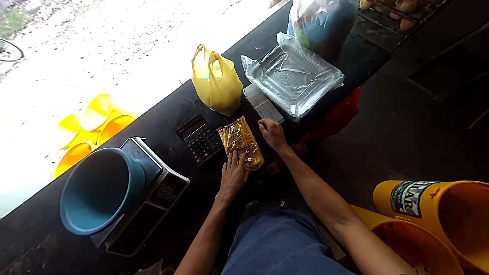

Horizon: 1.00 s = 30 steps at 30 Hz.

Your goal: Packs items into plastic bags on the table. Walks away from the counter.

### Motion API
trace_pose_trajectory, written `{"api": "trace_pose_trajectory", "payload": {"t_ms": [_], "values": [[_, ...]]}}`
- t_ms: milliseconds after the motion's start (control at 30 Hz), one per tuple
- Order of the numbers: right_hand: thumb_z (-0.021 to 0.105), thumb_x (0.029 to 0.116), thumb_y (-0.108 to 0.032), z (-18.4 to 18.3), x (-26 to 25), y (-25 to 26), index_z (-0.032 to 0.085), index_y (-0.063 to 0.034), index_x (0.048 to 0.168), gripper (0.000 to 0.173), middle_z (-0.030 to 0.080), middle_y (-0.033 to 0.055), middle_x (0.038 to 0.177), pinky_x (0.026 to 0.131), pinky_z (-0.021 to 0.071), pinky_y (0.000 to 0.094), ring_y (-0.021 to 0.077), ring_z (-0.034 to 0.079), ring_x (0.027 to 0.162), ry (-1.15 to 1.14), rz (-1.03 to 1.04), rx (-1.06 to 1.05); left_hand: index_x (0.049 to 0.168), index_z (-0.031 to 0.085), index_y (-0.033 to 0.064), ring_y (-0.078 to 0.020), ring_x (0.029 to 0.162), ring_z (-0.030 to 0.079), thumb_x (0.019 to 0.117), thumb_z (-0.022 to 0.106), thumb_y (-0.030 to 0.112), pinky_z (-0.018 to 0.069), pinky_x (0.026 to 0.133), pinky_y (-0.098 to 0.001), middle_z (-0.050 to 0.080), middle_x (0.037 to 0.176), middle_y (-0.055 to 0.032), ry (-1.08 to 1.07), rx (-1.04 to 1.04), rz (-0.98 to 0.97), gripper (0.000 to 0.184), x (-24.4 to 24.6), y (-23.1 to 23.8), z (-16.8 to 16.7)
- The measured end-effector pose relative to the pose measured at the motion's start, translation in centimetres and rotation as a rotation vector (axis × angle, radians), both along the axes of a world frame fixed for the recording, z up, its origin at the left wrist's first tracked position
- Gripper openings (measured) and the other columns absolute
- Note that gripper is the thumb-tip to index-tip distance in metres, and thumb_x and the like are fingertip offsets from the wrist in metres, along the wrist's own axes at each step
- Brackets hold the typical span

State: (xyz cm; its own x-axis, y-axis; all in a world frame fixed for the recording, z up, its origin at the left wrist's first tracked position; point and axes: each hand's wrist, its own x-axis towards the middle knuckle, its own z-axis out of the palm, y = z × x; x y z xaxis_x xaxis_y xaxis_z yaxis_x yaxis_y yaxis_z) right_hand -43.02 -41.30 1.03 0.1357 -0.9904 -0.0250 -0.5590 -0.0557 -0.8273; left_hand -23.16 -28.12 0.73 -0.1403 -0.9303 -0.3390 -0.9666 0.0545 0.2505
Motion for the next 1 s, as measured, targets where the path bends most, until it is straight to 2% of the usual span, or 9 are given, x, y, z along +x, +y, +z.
{"api": "trace_pose_trajectory", "payload": {"t_ms": [200, 300, 467, 533, 600, 667, 700, 800, 1000], "values": [[0.057, 0.1039, -0.037, 1.8, 4.6, -7.3, 0.068, 0.0001, 0.112, 0.040, 0.069, 0.0253, 0.111, 0.087, 0.0546, 0.0629, 0.0441, 0.067, 0.109, 0.514, 0.052, 0.243, 0.160, 0.034, 0.0112, -0.0438, 0.155, 0.017, 0.0956, 0.060, 0.045, 0.0253, 0.121, -0.0586, 0.017, 0.167, -0.0270, 0.086, -0.009, -0.064, 0.077, 1.1, 0.2, -0.9], [0.059, 0.1024, -0.032, 2.6, 7.1, -8.1, 0.066, 0.0027, 0.117, 0.038, 0.067, 0.0262, 0.122, 0.090, 0.0529, 0.0648, 0.0454, 0.064, 0.117, 0.622, 0.008, 0.346, 0.159, 0.037, 0.0123, -0.0426, 0.156, 0.017, 0.0963, 0.060, 0.044, 0.0231, 0.122, -0.0581, 0.018, 0.168, -0.0256, 0.150, -0.019, -0.084, 0.074, 2.3, -0.2, -0.9], [0.057, 0.1013, -0.031, 1.6, 7.2, -8.1, 0.068, 0.0010, 0.113, 0.035, 0.068, 0.0245, 0.119, 0.089, 0.0524, 0.0650, 0.0443, 0.065, 0.115, 0.655, -0.029, 0.361, 0.157, 0.041, 0.0116, -0.0446, 0.155, 0.019, 0.0964, 0.058, 0.045, 0.0226, 0.121, -0.0606, 0.021, 0.167, -0.0261, 0.219, -0.046, -0.114, 0.072, 3.2, -0.2, -1.3], [0.059, 0.1000, -0.034, 0.8, 6.0, -7.3, 0.068, -0.0002, 0.110, 0.036, 0.070, 0.0235, 0.110, 0.087, 0.0530, 0.0630, 0.0419, 0.068, 0.107, 0.532, -0.062, 0.350, 0.159, 0.038, 0.0136, -0.0437, 0.155, 0.016, 0.0951, 0.059, 0.054, 0.0206, 0.122, -0.0621, 0.019, 0.168, -0.0245, 0.240, 0.014, -0.131, 0.078, 3.9, -0.6, -0.7], [0.058, 0.1025, -0.035, 0.6, 4.3, -4.9, 0.067, -0.0009, 0.105, 0.035, 0.068, 0.0190, 0.088, 0.073, 0.0558, 0.0536, 0.0336, 0.068, 0.081, 0.245, -0.134, 0.362, 0.159, 0.037, 0.0144, -0.0416, 0.156, 0.016, 0.0930, 0.061, 0.061, 0.0191, 0.122, -0.0645, 0.022, 0.168, -0.0205, 0.362, 0.080, -0.122, 0.084, 5.0, -1.4, 0.8], [0.054, 0.1061, -0.036, 1.7, 3.1, 0.0, 0.060, -0.0064, 0.099, 0.031, 0.049, 0.0073, 0.061, 0.045, 0.0409, 0.0301, 0.0165, 0.046, 0.046, -0.249, -0.214, 0.327, 0.156, 0.042, 0.0100, -0.0371, 0.154, 0.025, 0.0944, 0.064, 0.057, 0.0244, 0.122, -0.0624, 0.033, 0.164, -0.0172, 0.646, -0.004, -0.064, 0.080, 5.5, -2.4, 2.6], [0.054, 0.1061, -0.036, 2.4, 2.9, 2.3, 0.057, -0.0114, 0.099, 0.026, 0.043, 0.0015, 0.058, 0.041, 0.0351, 0.0229, 0.0097, 0.038, 0.042, -0.526, -0.233, 0.335, 0.152, 0.046, 0.0078, -0.0318, 0.152, 0.031, 0.0964, 0.065, 0.050, 0.0306, 0.122, -0.0558, 0.039, 0.161, -0.0150, 0.813, -0.078, -0.023, 0.073, 5.5, -3.0, 3.5], [0.054, 0.1038, -0.028, 4.0, 3.5, 6.5, 0.055, -0.0191, 0.101, 0.009, 0.051, -0.0022, 0.067, 0.041, 0.0394, 0.0179, 0.0042, 0.043, 0.045, -1.049, -0.236, 0.307, 0.146, 0.049, 0.0050, -0.0243, 0.142, 0.045, 0.1031, 0.058, 0.040, 0.0441, 0.115, -0.0468, 0.048, 0.153, -0.0111, 1.264, -0.269, 0.071, 0.056, 4.3, -4.7, 6.0], [0.048, 0.1088, -0.025, 6.5, 6.0, 11.1, 0.062, -0.0076, 0.105, 0.023, 0.064, 0.0052, 0.073, 0.053, 0.0501, 0.0228, 0.0091, 0.058, 0.057, -1.056, -0.193, 0.216, 0.148, 0.041, 0.0160, -0.0230, 0.147, 0.037, 0.1013, 0.037, 0.069, 0.0355, 0.119, -0.0488, 0.041, 0.157, -0.0036, 1.566, -0.562, 0.074, 0.071, -2.0, -6.8, 8.6]]}}
